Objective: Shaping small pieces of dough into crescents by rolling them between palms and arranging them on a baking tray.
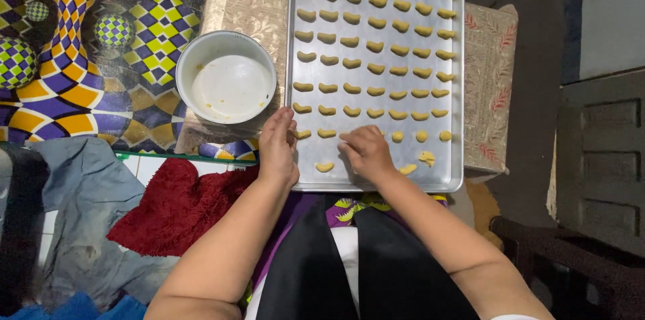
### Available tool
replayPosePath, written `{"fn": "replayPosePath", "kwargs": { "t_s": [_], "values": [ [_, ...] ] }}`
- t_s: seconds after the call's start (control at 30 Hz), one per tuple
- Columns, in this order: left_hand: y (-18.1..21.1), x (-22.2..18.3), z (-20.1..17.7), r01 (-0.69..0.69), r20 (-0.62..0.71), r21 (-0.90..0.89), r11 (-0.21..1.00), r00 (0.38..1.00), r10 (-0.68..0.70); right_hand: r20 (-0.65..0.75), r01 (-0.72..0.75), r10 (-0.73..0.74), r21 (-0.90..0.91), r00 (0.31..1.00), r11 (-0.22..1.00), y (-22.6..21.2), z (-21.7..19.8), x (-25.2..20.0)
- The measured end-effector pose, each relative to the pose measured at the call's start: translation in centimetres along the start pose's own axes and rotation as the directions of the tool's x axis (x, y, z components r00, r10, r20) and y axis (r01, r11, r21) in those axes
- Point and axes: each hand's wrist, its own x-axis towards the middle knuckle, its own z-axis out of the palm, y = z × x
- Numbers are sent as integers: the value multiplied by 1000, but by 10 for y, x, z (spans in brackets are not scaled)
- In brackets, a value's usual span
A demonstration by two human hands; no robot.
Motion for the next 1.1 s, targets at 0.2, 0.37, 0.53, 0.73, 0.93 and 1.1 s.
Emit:
{"fn": "replayPosePath", "kwargs": {
  "t_s": [0.2,0.37,0.53,0.73,0.93,1.1],
  "values": [
    [-5,2,-2,35,19,1,999,999,-35,32,1,0,-35,999,999,-14,-14,-34],
    [-5,1,-1,43,32,1,999,999,-43,156,39,-26,-81,987,996,-23,-7,-39],
    [-9,5,-5,53,60,9,999,997,-53,224,100,-54,-201,973,975,-22,12,-41],
    [-8,0,-3,83,84,39,996,993,-86,253,135,-70,-250,965,959,-27,23,-34],
    [-12,4,-5,110,83,76,991,990,-116,270,130,-47,-301,962,945,-24,30,-33],
    [-16,7,-7,109,79,74,991,990,-115,267,134,-48,-313,963,940,-27,23,-30]
  ]
}}
